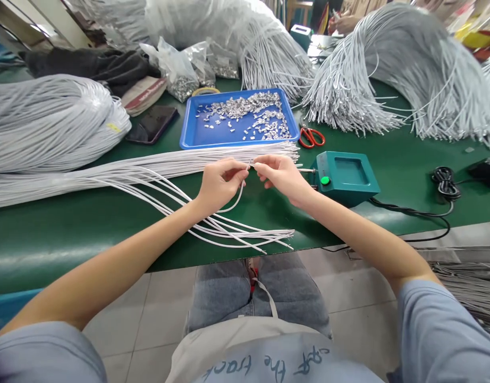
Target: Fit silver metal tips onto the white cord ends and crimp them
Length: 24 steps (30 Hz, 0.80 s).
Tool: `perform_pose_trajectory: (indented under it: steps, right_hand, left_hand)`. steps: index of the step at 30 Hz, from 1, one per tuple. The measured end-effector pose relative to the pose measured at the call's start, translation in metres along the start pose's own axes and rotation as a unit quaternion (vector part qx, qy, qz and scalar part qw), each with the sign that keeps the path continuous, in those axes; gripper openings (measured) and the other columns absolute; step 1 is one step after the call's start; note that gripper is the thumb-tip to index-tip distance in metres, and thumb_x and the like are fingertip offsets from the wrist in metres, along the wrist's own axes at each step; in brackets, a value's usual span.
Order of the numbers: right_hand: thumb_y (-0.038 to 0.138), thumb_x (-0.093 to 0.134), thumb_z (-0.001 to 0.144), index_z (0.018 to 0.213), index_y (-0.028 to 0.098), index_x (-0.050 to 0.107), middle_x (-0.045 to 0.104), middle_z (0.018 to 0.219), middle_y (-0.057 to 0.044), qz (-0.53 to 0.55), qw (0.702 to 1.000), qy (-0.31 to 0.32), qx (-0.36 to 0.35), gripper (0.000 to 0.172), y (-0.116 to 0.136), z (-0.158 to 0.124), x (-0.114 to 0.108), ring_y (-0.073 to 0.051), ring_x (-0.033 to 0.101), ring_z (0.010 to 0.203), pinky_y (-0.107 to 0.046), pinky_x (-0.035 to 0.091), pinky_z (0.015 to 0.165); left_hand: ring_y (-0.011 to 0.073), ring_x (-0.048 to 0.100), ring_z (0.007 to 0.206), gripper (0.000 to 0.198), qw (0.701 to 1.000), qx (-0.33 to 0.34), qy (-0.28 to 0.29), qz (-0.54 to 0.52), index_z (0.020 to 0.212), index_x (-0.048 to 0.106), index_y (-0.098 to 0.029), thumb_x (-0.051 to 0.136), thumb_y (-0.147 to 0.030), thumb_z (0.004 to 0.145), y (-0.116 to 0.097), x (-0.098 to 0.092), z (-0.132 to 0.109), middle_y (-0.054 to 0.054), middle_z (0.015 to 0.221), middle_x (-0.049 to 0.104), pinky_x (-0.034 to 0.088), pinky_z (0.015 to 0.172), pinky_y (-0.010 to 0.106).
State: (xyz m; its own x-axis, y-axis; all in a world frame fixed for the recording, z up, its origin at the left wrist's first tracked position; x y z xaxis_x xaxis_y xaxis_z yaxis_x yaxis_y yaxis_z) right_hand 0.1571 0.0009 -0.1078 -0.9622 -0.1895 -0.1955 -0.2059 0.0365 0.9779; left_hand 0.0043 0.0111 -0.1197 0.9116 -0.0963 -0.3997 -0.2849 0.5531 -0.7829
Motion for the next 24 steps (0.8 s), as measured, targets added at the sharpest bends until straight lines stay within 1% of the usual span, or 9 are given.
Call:
perform_pose_trajectory:
  steps: [1,2,4,6,9,12,15,19,24]
  right_hand:
    - [0.025,0.061,0.081,0.096,0.016,0.065,0.062,0.08,-0.003,-0.138,0.988,-0.052,-0.055,0.018,0.006,0.0,-0.01,-0.016,0.057,0.076,-0.032,0.044,0.069]
    - [0.021,0.058,0.083,0.101,0.015,0.067,0.067,0.088,-0.008,-0.278,0.951,-0.09,-0.098,0.022,0.012,0.0,-0.018,-0.02,0.059,0.084,-0.036,0.044,0.077]
    - [0.021,0.054,0.086,0.105,0.013,0.07,0.07,0.103,-0.015,-0.498,0.85,-0.112,-0.128,0.026,0.017,-0.003,-0.03,-0.028,0.06,0.099,-0.043,0.042,0.086]
    - [0.029,0.053,0.09,0.103,0.012,0.073,0.071,0.109,-0.018,-0.615,0.778,-0.083,-0.098,0.029,0.014,-0.005,-0.043,-0.033,0.059,0.105,-0.046,0.04,0.089]
    - [0.039,0.056,0.09,0.102,0.011,0.073,0.072,0.11,-0.018,-0.691,0.722,-0.02,-0.038,0.035,0.006,-0.01,-0.057,-0.034,0.058,0.108,-0.046,0.037,0.093]
    - [0.034,0.059,0.088,0.103,0.012,0.073,0.072,0.114,-0.017,-0.723,0.69,0.017,-0.015,0.03,0.004,-0.011,-0.061,-0.032,0.058,0.111,-0.043,0.035,0.094]
    - [0.032,0.055,0.088,0.092,0.012,0.073,0.073,0.105,-0.017,-0.737,0.675,0.035,0.004,0.027,0.007,-0.007,-0.06,-0.031,0.06,0.105,-0.041,0.034,0.088]
    - [0.033,0.051,0.088,0.083,0.012,0.072,0.074,0.092,-0.016,-0.733,0.677,0.066,0.029,0.03,0.01,-0.004,-0.058,-0.028,0.064,0.091,-0.035,0.032,0.075]
    - [0.029,0.048,0.09,0.08,0.012,0.072,0.073,0.089,-0.017,-0.729,0.679,0.083,0.002,0.031,0.012,-0.005,-0.041,-0.029,0.064,0.094,-0.036,0.031,0.079]
  left_hand:
    - [0.0107,0.059,0.054,0.013,0.996,-0.059,0.018,-0.057,0.091,0.069,-0.013,0.059,-0.017,0.083,0.005,0.004,0.0,0.0,0.068,0.063,0.048,0.056,0.024]
    - [0.01,0.058,0.051,0.02,0.988,-0.11,0.039,-0.105,0.1,0.068,-0.012,0.061,-0.015,0.082,0.01,0.009,-0.001,-0.001,0.067,0.061,0.048,0.054,0.023]
    - [0.0089,0.058,0.048,0.035,0.968,-0.175,0.074,-0.163,0.116,0.064,-0.01,0.061,-0.011,0.081,0.017,0.016,-0.002,-0.004,0.066,0.059,0.047,0.05,0.022]
    - [0.0078,0.058,0.047,0.039,0.958,-0.203,0.087,-0.181,0.12,0.063,-0.01,0.059,-0.007,0.081,0.022,0.018,-0.002,-0.004,0.066,0.058,0.048,0.05,0.02]
    - [0.0068,0.059,0.047,0.036,0.955,-0.209,0.095,-0.191,0.115,0.065,-0.011,0.059,-0.005,0.08,0.027,0.019,-0.002,-0.005,0.065,0.059,0.048,0.051,0.019]
    - [0.0072,0.06,0.048,0.033,0.952,-0.205,0.104,-0.202,0.111,0.065,-0.012,0.06,-0.004,0.079,0.026,0.019,-0.002,-0.005,0.064,0.06,0.049,0.05,0.018]
    - [0.0085,0.063,0.05,0.03,0.946,-0.207,0.104,-0.226,0.108,0.063,-0.012,0.062,-0.004,0.079,0.022,0.021,-0.003,-0.004,0.064,0.063,0.05,0.05,0.018]
    - [0.0095,0.063,0.049,0.028,0.936,-0.214,0.104,-0.26,0.106,0.061,-0.011,0.064,-0.006,0.079,0.017,0.024,-0.004,-0.003,0.063,0.065,0.052,0.048,0.018]
    - [0.0088,0.061,0.046,0.027,0.931,-0.224,0.109,-0.267,0.103,0.062,-0.01,0.068,-0.008,0.077,0.014,0.027,-0.003,-0.002,0.059,0.066,0.051,0.048,0.018]
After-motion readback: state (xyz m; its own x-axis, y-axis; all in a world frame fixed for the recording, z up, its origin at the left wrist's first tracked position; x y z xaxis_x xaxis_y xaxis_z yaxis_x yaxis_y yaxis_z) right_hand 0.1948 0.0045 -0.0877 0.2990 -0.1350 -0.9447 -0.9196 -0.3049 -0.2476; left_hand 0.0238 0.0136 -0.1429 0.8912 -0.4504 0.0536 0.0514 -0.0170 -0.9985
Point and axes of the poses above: each hand's wrist, its own z-axis towards the middle knuckle, its own x-axis out of the palm, y = z × x, the point moved 5 cm from there along z, towards the middle knuckle
